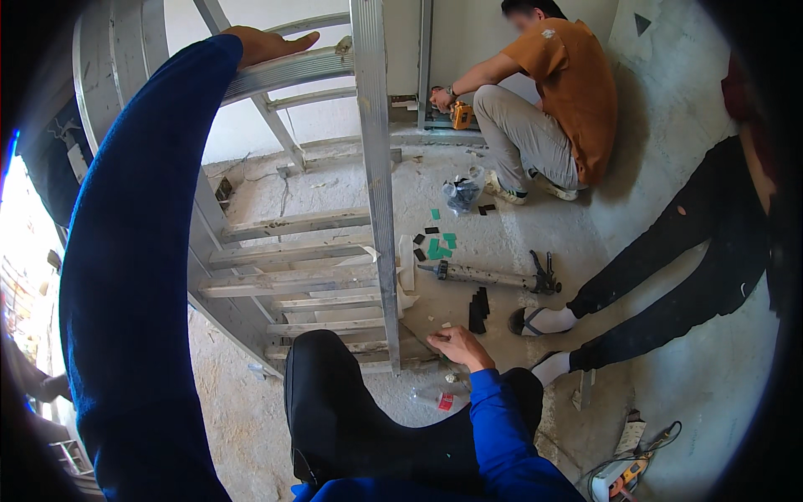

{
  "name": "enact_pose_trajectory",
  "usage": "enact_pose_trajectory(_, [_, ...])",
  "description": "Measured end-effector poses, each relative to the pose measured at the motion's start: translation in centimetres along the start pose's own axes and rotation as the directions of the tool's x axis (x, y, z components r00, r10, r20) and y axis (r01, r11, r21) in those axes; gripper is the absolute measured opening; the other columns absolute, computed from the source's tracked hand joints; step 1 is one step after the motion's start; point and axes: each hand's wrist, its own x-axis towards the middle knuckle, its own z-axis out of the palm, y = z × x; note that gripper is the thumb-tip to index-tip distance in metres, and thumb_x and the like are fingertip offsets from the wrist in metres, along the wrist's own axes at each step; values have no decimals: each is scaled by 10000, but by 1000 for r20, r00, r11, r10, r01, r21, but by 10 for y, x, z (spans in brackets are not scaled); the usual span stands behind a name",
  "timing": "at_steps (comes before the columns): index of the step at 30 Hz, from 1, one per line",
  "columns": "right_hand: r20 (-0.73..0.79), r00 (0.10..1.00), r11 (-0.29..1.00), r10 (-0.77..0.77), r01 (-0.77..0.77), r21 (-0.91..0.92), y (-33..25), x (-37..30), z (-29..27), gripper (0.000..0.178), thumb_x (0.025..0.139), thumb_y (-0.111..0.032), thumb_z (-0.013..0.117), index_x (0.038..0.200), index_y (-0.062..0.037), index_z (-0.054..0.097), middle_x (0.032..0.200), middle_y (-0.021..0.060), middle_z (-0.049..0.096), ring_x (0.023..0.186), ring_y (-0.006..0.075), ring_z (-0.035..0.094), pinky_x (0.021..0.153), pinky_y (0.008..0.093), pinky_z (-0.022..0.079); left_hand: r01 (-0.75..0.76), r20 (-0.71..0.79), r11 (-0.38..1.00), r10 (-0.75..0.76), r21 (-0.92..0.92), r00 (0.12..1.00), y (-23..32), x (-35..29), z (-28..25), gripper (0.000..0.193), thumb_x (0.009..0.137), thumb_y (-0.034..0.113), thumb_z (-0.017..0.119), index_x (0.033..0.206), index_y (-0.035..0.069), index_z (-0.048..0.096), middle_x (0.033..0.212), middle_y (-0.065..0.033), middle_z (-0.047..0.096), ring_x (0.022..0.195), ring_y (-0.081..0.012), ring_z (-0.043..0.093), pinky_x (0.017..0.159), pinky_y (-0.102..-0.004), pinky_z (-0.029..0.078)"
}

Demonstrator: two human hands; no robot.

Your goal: Installing a metal frame for a wall using a drill and levels.

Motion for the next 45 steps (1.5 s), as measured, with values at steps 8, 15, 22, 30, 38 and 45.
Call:
enact_pose_trajectory(8, [-9, 1000, 999, 6, -6, -34, -4, 0, -2, 430, 875, -423, 683, 1105, -64, 730, 1014, 158, 733, 928, 243, 708, 825, 319, 519, 30, -34, 997, -28, 69, 999, 3, -2, -1, 1097, 774, 923, 142, 1410, 112, 522, 1382, -219, 545, 1286, -367, 530, 1092, -493, 359])
enact_pose_trajectory(15, [24, 1000, 1000, -1, 0, 16, -2, 1, -1, 438, 857, -441, 679, 1099, -79, 732, 1051, 183, 712, 981, 295, 686, 860, 350, 514, 17, -12, 1000, -17, 20, 1000, 0, -1, -1, 1095, 702, 961, 135, 1435, 233, 500, 1509, -160, 418, 1408, -410, 364, 1123, -619, 244])
enact_pose_trajectory(22, [-33, 999, 998, -44, 43, -36, 4, 4, 4, 372, 879, -393, 677, 1067, -79, 740, 955, 172, 730, 872, 250, 711, 780, 325, 523, 4, 3, 1000, -4, 7, 1000, -1, 3, 0, 1096, 702, 961, 138, 1440, 232, 493, 1512, -160, 411, 1414, -414, 352, 1124, -620, 240])
enact_pose_trajectory(30, [-12, 999, 998, -53, 52, -30, -7, -1, -2, 398, 875, -401, 679, 1064, -56, 735, 941, 184, 727, 861, 255, 711, 773, 334, 522, 0, -28, 999, 1, 39, 1000, -1, 1, 3, 1060, 755, 926, 139, 1428, 193, 506, 1469, -185, 456, 1349, -406, 442, 1098, -584, 305])
enact_pose_trajectory(38, [-24, 1000, 1000, -11, 11, -23, 1, 2, 2, 446, 865, -421, 692, 1087, -37, 727, 976, 174, 732, 909, 258, 708, 823, 325, 520, -4, -13, 1000, 5, 27, 1000, 3, -3, 1, 1040, 803, 893, 169, 1429, 133, 502, 1419, -265, 487, 1317, -433, 482, 1064, -607, 328])
enact_pose_trajectory(45, [60, 998, 999, 20, -21, 24, -13, -3, -7, 564, 835, -500, 677, 1141, -28, 702, 1125, 233, 679, 1059, 355, 661, 915, 376, 507, -5, -87, 1000, 5, 1, 996, -13, 17, 14, 1041, 802, 894, 194, 1397, 112, 538, 1378, -286, 516, 1287, -445, 511, 1033, -617, 353])
